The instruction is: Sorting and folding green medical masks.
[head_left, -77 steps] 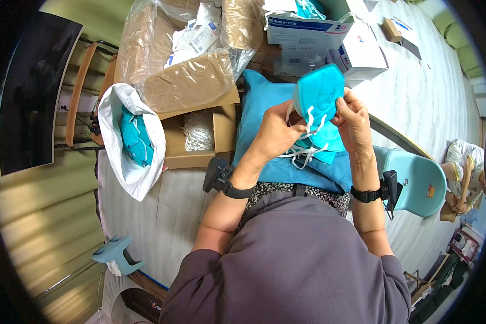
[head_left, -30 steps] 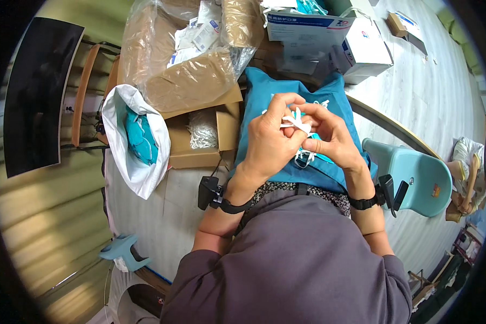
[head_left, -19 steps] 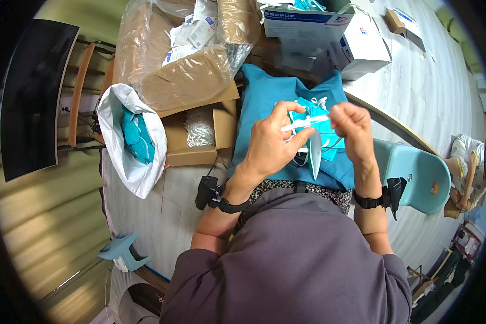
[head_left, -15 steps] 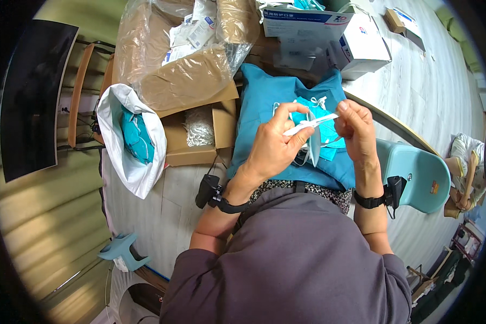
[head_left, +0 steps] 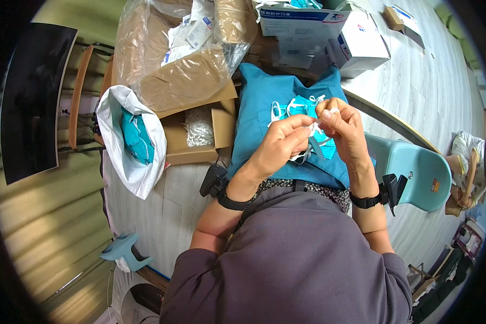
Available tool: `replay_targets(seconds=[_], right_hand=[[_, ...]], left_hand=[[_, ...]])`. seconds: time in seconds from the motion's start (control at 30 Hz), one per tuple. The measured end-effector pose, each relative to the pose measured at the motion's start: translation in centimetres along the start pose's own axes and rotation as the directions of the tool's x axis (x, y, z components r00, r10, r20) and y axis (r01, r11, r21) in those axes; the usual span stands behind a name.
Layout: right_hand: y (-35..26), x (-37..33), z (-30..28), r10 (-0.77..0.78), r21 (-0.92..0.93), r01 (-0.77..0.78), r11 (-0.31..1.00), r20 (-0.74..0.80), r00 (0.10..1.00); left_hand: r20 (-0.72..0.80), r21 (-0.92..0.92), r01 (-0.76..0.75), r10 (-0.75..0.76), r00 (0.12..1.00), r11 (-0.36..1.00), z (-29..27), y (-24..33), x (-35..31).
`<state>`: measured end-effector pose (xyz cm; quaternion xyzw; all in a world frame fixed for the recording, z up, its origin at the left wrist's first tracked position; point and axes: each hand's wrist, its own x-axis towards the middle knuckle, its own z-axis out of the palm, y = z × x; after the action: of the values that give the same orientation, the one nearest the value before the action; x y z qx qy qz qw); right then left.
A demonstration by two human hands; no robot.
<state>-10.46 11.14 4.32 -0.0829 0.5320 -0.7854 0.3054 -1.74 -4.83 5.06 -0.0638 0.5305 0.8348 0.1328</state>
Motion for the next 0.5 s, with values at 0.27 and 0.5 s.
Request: replay_targets(seconds=[0.27, 0.5], right_hand=[[0.8, -0.1, 0.2, -0.137, -0.093, 0.126, 0.988, -0.123, 0.983], [1.4, -0.5, 0.5, -0.066, -0.168, 0.056, 0.984, -0.051, 0.997]], left_hand=[[-0.116, 0.175, -0.033, 0.054, 0.992, 0.984, 0.1, -0.6, 0.4], [-0.254, 0.276, -0.137, 0.209, 0.944, 0.951, -0.2, -1.5, 0.8]])
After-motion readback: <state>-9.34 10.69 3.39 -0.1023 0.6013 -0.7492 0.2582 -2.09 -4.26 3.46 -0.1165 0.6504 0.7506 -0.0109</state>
